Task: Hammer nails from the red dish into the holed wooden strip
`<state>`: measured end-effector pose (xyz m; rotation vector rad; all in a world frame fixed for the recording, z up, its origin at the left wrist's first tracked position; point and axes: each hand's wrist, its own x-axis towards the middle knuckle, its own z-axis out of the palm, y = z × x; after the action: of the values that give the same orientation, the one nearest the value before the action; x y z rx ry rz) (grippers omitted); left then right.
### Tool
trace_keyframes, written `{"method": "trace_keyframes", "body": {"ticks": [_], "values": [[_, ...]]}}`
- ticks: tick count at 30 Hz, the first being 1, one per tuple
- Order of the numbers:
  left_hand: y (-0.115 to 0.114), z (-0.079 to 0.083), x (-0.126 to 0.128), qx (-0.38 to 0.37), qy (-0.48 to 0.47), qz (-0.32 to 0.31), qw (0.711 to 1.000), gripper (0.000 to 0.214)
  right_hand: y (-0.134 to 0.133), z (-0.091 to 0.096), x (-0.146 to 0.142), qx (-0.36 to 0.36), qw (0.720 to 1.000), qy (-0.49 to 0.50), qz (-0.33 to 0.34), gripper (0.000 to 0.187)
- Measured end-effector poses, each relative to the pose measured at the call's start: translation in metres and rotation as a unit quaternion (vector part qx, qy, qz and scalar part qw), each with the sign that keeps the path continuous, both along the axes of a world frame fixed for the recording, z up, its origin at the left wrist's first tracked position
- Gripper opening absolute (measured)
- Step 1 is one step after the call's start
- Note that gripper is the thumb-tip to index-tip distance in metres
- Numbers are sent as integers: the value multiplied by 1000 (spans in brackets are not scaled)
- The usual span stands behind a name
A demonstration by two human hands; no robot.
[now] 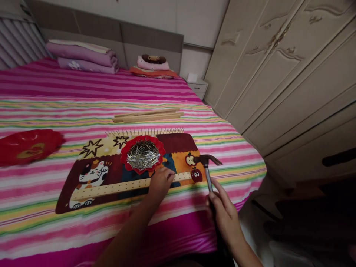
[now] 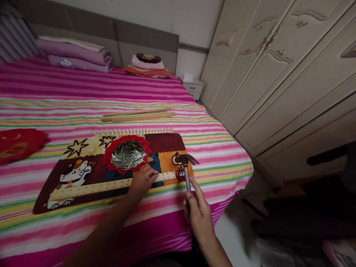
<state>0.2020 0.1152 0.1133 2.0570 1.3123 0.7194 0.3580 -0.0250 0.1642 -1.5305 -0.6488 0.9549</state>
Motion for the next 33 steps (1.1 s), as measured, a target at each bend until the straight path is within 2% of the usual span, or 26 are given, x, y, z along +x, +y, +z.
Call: {"method": "trace_keyframes", "body": {"ticks": [2,5,7,9,13,15,17,19,21,23,25,28,30,33], "values": [[-1,3,-3,-9,-20,1,1000,14,-1,-16,6,-15,994,85,-60,59],[2,15,-20,13,-23,29,999,16,-3,-43,14,-7,979,180,-94,58],[10,27,-39,57,29,89,994,19,-6,-58,18,13,970,223,-99,54],[22,38,-59,83,128,158,976,22,-8,-69,20,28,963,248,-99,49],[43,50,-80,39,328,165,929,26,-9,-76,21,34,961,257,-95,45],[47,53,-79,21,373,162,913,28,-9,-76,22,36,960,261,-95,45],[46,55,-77,16,379,163,911,29,-9,-76,22,40,958,267,-93,45],[46,56,-77,8,347,169,922,28,-9,-77,23,41,958,270,-91,46],[45,56,-81,-14,271,183,945,24,-9,-78,23,40,958,270,-91,48],[45,57,-85,-53,139,191,970,22,-9,-78,23,38,957,271,-92,47],[43,58,-87,-115,-30,177,977,27,-9,-79,24,38,956,275,-91,46],[34,62,-83,-231,-211,150,938,32,-9,-79,24,43,956,277,-91,44],[26,67,-78,-289,-255,131,913,32,-9,-78,24,45,955,277,-92,44],[16,71,-70,-329,-272,94,899,36,-9,-78,24,46,954,281,-91,44]]}}
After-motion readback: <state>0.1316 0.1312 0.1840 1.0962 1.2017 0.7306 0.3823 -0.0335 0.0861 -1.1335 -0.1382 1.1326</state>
